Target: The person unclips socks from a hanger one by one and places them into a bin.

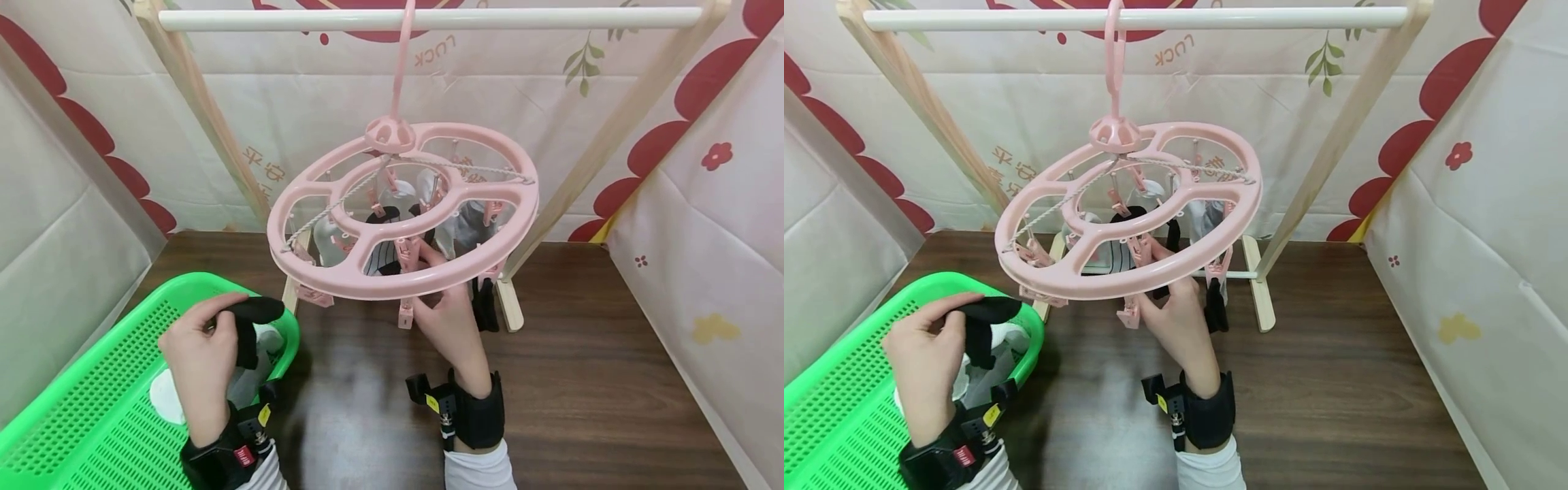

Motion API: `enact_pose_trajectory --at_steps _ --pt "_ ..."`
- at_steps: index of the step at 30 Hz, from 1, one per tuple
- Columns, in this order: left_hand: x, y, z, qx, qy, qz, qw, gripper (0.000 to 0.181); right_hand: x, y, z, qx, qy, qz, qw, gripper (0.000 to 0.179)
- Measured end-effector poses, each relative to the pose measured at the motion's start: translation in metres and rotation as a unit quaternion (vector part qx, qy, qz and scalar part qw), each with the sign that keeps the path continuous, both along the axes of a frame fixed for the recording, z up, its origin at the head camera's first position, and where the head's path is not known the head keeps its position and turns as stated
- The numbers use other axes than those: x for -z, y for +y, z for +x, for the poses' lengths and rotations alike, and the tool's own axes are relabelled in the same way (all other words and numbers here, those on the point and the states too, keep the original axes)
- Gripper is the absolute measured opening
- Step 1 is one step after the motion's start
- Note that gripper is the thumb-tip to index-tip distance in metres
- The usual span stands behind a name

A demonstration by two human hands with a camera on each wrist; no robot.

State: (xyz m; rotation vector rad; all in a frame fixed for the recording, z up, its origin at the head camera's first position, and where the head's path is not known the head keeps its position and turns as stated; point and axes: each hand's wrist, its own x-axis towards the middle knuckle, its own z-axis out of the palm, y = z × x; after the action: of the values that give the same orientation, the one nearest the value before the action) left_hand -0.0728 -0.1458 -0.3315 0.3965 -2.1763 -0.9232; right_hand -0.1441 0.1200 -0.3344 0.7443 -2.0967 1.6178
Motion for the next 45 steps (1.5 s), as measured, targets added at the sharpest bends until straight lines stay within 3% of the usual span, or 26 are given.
enact_pose_trajectory --at_steps 4,8,19,24,27,35,40,45 --pt "0.002 -0.003 0.004 -0.054 -0.025 0.029 0.9978 0.035 -0.005 0.005 0.006 -0.008 -0.014 0.089 0.9959 0.053" --pt "0.003 -0.003 0.003 -0.084 -0.045 0.040 0.9947 0.037 -0.009 0.008 0.014 -0.008 -0.033 0.155 0.9873 0.042" --pt "0.008 -0.003 0.000 -0.078 -0.032 0.024 0.9962 0.035 -0.023 0.012 0.033 0.012 -0.047 0.242 0.9692 0.026" --pt "0.006 0.000 0.000 -0.074 -0.028 0.018 0.9967 0.036 -0.030 0.024 0.044 0.021 -0.022 0.292 0.9558 0.038" --pt "0.004 0.004 -0.003 -0.061 -0.025 0.014 0.9977 0.035 -0.034 0.033 0.050 0.019 0.003 0.281 0.9595 0.049" --pt "0.002 0.012 -0.010 -0.031 -0.029 -0.003 0.9991 0.034 -0.044 0.056 0.062 0.047 0.049 0.184 0.9805 0.046" --pt "0.002 0.018 -0.014 -0.014 -0.021 -0.012 0.9996 0.032 -0.051 0.073 0.067 0.135 0.052 0.136 0.9802 0.037" --pt "0.002 0.024 -0.017 0.007 -0.017 -0.020 0.9996 0.031 -0.055 0.091 0.061 0.235 0.016 0.117 0.9649 0.025"
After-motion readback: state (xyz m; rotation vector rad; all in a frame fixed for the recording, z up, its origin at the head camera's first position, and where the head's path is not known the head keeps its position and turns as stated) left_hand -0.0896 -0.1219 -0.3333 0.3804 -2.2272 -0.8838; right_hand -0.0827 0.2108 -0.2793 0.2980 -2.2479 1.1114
